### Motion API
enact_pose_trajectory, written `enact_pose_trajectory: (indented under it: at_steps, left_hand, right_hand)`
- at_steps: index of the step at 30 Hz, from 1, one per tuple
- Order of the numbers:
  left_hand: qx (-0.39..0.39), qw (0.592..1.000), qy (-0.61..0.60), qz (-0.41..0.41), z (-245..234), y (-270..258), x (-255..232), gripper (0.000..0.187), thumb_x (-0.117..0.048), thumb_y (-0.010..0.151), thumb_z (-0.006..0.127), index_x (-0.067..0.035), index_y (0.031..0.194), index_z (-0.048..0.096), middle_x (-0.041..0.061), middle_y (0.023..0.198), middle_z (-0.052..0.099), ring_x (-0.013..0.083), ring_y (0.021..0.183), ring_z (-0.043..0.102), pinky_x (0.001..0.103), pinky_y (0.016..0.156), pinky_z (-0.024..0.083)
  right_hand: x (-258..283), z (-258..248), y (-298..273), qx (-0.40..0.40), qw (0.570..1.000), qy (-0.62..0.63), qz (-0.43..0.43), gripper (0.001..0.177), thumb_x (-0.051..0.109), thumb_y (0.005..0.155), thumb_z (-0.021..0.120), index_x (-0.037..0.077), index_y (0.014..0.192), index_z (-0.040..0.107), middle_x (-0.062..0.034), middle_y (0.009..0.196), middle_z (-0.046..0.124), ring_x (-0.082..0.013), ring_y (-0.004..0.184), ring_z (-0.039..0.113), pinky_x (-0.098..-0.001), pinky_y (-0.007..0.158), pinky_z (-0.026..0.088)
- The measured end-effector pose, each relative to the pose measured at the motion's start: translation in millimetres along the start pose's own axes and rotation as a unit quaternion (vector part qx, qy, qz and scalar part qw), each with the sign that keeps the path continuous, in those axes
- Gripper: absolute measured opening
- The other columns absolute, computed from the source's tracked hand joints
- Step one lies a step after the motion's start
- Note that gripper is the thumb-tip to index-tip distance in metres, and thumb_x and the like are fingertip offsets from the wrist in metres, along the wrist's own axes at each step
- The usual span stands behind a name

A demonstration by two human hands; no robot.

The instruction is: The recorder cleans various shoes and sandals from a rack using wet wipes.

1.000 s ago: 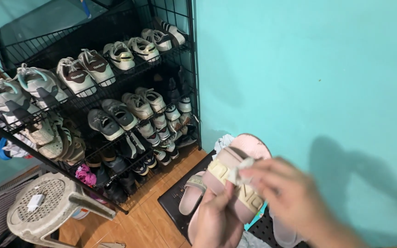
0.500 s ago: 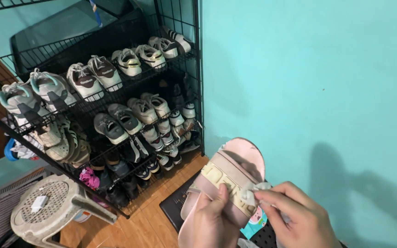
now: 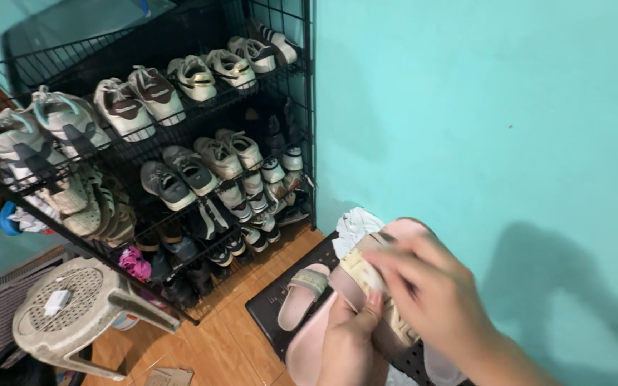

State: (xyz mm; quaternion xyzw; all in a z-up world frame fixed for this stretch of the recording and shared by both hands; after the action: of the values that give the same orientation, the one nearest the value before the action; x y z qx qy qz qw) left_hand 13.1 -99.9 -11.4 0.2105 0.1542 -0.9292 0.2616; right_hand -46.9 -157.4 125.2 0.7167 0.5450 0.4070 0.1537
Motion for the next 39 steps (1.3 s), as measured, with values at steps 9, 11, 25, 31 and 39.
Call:
enact_pose_trajectory:
  at_steps: [9, 11, 25, 31, 39]
  left_hand:
    - [-0.011, 1.0, -0.007, 0.009, -17, 10, -10, 0.047, -0.004, 0.095, 0.048, -0.004, 0.142, 0.051, 0.016, 0.131, 0.066, 0.028, 0.116, 0.068, 0.042, 0.097, 0.056]
    - [-0.027, 1.0, 0.008, -0.009, -2, 8, -20, 0.048, -0.006, 0.095, 0.049, -0.007, 0.143, 0.051, 0.014, 0.127, 0.066, 0.0278, 0.111, 0.067, 0.044, 0.092, 0.056]
    - [-0.054, 0.998, -0.01, 0.005, 28, 45, -74, 0.042, -0.024, 0.099, 0.042, -0.009, 0.137, 0.048, 0.015, 0.127, 0.064, 0.0283, 0.111, 0.065, 0.048, 0.094, 0.056]
    - [-0.055, 0.996, -0.047, 0.047, 21, 55, -83, 0.046, -0.029, 0.101, 0.038, -0.009, 0.141, 0.047, 0.02, 0.128, 0.063, 0.0321, 0.106, 0.067, 0.047, 0.086, 0.06]
    - [-0.082, 0.992, -0.099, 0.01, 15, 50, -74, 0.053, -0.043, 0.102, 0.035, -0.01, 0.14, 0.053, 0.019, 0.117, 0.066, 0.0303, 0.099, 0.065, 0.045, 0.082, 0.054]
  right_hand:
    - [-21, 13, -19, 0.019, 0.998, 0.03, 0.046, 0.028, 0.002, 0.08, 0.074, 0.016, 0.104, 0.08, -0.0011, 0.088, 0.07, -0.0128, 0.071, 0.071, -0.0256, 0.057, 0.055]
    - [-16, 16, 2, 0.032, 0.998, 0.031, 0.037, 0.028, 0.0, 0.081, 0.073, 0.014, 0.105, 0.08, -0.0032, 0.091, 0.07, -0.0141, 0.072, 0.07, -0.0268, 0.059, 0.055]
    - [-37, 19, 18, -0.003, 0.998, 0.048, 0.044, 0.023, -0.005, 0.089, 0.067, 0.006, 0.108, 0.074, -0.0069, 0.102, 0.071, -0.0153, 0.08, 0.071, -0.0286, 0.069, 0.057]
    - [-27, 44, 3, 0.015, 0.984, 0.157, 0.082, 0.029, -0.009, 0.079, 0.069, 0.009, 0.1, 0.078, -0.0043, 0.094, 0.071, -0.0128, 0.079, 0.071, -0.0236, 0.064, 0.055]
    - [-20, 51, -20, -0.079, 0.966, 0.226, 0.096, 0.027, -0.011, 0.082, 0.065, 0.006, 0.1, 0.075, -0.0071, 0.097, 0.066, -0.015, 0.082, 0.068, -0.0251, 0.069, 0.055]
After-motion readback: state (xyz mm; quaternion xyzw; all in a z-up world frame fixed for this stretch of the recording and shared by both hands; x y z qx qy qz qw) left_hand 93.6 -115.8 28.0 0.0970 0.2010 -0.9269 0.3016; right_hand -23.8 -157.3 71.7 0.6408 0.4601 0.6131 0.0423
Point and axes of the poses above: each hand's wrist, its own y-axis towards the middle knuckle, its own z-axis out of the palm, x = y × z, the point moved 8 cm from there along y, towards the middle knuckle
